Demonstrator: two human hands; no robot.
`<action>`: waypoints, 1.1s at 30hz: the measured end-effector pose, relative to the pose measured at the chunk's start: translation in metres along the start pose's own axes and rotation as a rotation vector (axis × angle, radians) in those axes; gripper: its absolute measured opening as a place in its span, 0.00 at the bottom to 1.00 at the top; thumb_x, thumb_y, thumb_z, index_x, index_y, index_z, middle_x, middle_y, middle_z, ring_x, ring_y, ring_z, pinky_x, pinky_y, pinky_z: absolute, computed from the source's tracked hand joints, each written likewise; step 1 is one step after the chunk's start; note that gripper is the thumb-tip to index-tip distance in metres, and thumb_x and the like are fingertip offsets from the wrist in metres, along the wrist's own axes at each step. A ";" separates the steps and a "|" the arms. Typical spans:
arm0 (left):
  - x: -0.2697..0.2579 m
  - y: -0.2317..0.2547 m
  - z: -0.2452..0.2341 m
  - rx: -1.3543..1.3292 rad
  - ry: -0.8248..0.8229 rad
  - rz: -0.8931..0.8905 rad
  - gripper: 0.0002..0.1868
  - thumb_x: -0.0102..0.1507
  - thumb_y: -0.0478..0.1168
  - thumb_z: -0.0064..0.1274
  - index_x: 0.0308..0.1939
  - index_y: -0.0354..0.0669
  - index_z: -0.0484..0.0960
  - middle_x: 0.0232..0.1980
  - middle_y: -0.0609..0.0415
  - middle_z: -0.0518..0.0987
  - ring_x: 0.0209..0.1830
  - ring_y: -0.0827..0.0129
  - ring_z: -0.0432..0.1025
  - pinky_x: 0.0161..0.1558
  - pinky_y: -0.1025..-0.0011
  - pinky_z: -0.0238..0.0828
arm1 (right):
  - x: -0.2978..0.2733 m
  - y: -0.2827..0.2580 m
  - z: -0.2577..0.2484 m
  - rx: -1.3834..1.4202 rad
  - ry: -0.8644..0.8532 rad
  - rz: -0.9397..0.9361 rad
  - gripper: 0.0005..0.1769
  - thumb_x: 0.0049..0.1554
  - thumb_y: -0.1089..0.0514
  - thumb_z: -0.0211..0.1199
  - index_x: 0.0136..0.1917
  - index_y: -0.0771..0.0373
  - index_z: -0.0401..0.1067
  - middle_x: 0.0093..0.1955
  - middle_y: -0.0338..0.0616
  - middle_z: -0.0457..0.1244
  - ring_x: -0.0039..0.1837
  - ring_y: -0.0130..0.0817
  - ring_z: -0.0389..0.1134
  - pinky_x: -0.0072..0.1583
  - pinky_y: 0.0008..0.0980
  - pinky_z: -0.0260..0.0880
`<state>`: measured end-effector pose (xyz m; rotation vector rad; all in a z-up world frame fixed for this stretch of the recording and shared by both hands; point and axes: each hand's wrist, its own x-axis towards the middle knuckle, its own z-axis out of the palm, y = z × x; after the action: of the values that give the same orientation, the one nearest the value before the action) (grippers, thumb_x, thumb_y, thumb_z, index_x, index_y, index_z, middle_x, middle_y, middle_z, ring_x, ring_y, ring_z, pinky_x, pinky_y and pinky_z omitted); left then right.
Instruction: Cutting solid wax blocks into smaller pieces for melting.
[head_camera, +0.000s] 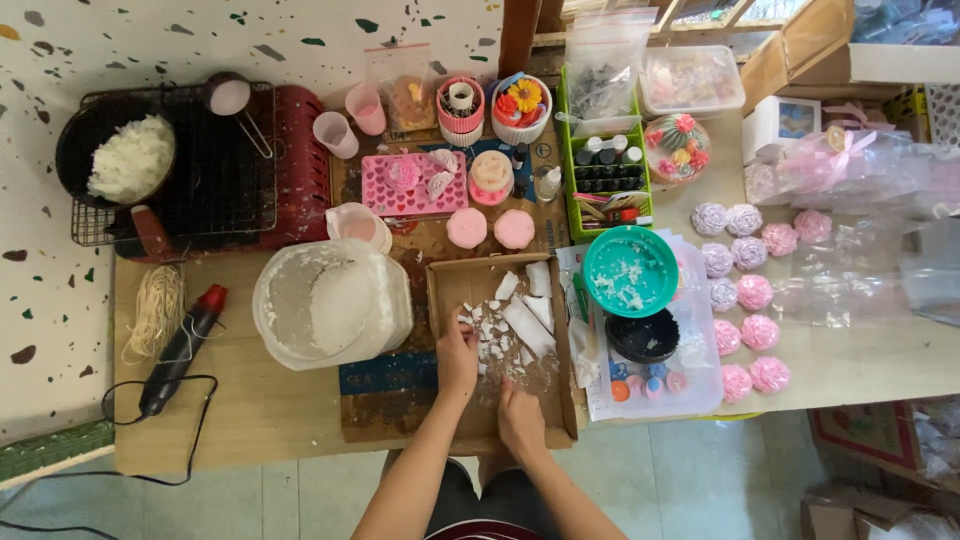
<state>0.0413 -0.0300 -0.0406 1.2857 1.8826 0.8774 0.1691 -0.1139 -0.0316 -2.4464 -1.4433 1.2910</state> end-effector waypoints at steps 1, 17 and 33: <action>0.000 0.000 -0.001 0.000 0.004 0.000 0.32 0.60 0.28 0.56 0.69 0.46 0.69 0.41 0.44 0.84 0.40 0.52 0.81 0.44 0.59 0.77 | 0.001 0.000 0.001 -0.001 0.000 -0.003 0.43 0.66 0.31 0.35 0.45 0.67 0.80 0.48 0.71 0.68 0.56 0.69 0.69 0.61 0.60 0.69; -0.018 0.015 -0.033 -0.015 0.064 -0.040 0.31 0.61 0.27 0.54 0.69 0.41 0.65 0.45 0.46 0.83 0.42 0.56 0.80 0.44 0.60 0.78 | 0.019 0.002 0.011 -0.062 0.005 0.017 0.43 0.66 0.32 0.34 0.46 0.67 0.80 0.49 0.70 0.68 0.56 0.69 0.70 0.60 0.61 0.70; -0.032 0.026 -0.035 0.142 -0.054 -0.048 0.36 0.61 0.26 0.53 0.72 0.43 0.59 0.61 0.39 0.74 0.60 0.48 0.72 0.56 0.56 0.72 | 0.004 0.013 -0.016 0.086 0.090 0.018 0.39 0.65 0.33 0.37 0.49 0.64 0.79 0.48 0.71 0.68 0.57 0.71 0.68 0.60 0.62 0.67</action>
<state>0.0338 -0.0586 0.0051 1.3291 1.9534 0.6875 0.1893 -0.1125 -0.0290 -2.4335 -1.3195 1.2027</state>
